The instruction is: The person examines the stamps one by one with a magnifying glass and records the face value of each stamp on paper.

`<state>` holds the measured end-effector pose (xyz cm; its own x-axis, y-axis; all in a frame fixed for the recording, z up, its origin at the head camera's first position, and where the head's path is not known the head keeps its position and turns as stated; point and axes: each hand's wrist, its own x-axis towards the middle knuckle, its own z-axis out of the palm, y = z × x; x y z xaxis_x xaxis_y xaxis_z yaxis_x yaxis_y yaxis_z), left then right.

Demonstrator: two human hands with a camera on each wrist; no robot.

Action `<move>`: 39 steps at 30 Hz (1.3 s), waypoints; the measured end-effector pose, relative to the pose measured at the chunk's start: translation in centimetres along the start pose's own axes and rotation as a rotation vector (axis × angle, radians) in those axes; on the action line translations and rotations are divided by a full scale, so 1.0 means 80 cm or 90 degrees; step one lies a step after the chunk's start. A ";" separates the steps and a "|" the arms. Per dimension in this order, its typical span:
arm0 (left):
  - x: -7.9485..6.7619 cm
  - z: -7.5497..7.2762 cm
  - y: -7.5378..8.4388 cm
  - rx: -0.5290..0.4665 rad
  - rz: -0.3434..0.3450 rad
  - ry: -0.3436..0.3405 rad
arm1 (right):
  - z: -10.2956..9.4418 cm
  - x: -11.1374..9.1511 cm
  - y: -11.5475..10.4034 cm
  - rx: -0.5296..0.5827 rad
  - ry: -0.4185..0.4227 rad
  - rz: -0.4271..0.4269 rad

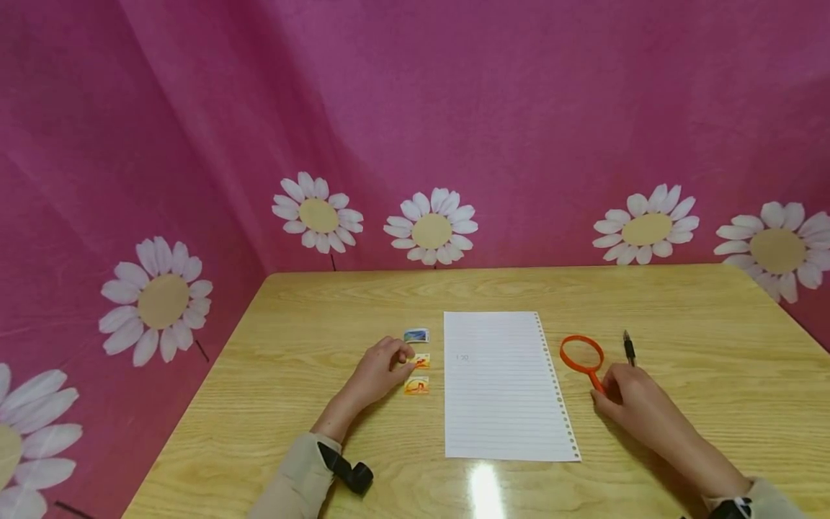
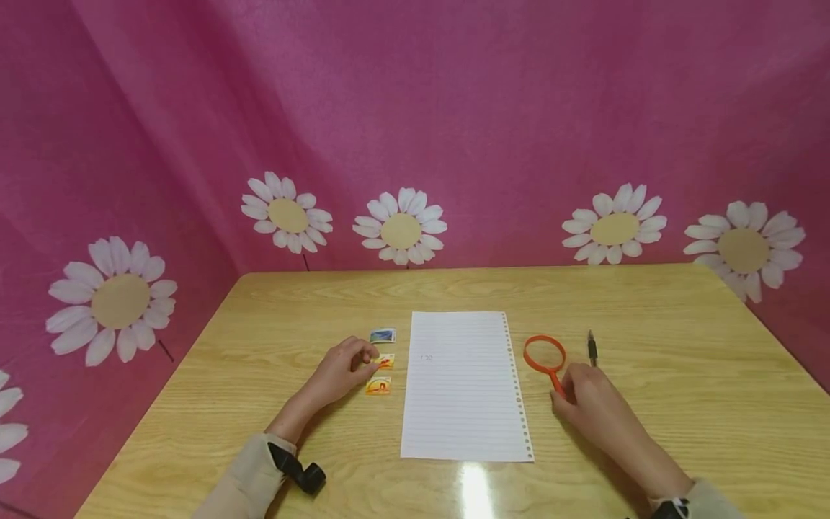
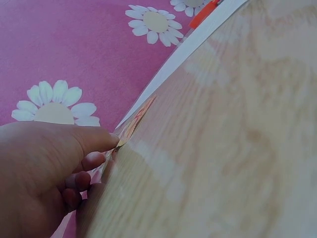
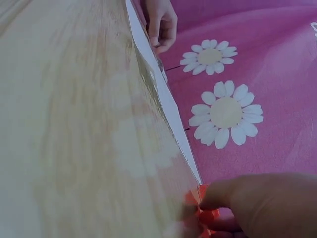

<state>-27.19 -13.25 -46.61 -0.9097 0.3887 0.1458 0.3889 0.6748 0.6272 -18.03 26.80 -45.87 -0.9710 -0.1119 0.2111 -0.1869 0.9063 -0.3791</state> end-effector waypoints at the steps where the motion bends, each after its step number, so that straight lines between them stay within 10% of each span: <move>1: 0.000 0.000 0.000 0.000 -0.001 0.001 | -0.001 0.000 -0.001 0.002 0.002 0.008; 24: 0.000 -0.001 -0.002 0.000 0.004 -0.004 | -0.003 -0.004 -0.005 0.010 0.097 0.023; 39: 0.000 -0.001 -0.002 -0.003 0.017 0.006 | 0.008 -0.004 -0.015 0.036 0.205 -0.107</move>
<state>-27.24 -13.43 -46.67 -0.9002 0.4009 0.1702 0.4128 0.6607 0.6269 -17.63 25.49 -46.08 -0.8307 -0.1157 0.5445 -0.3573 0.8609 -0.3623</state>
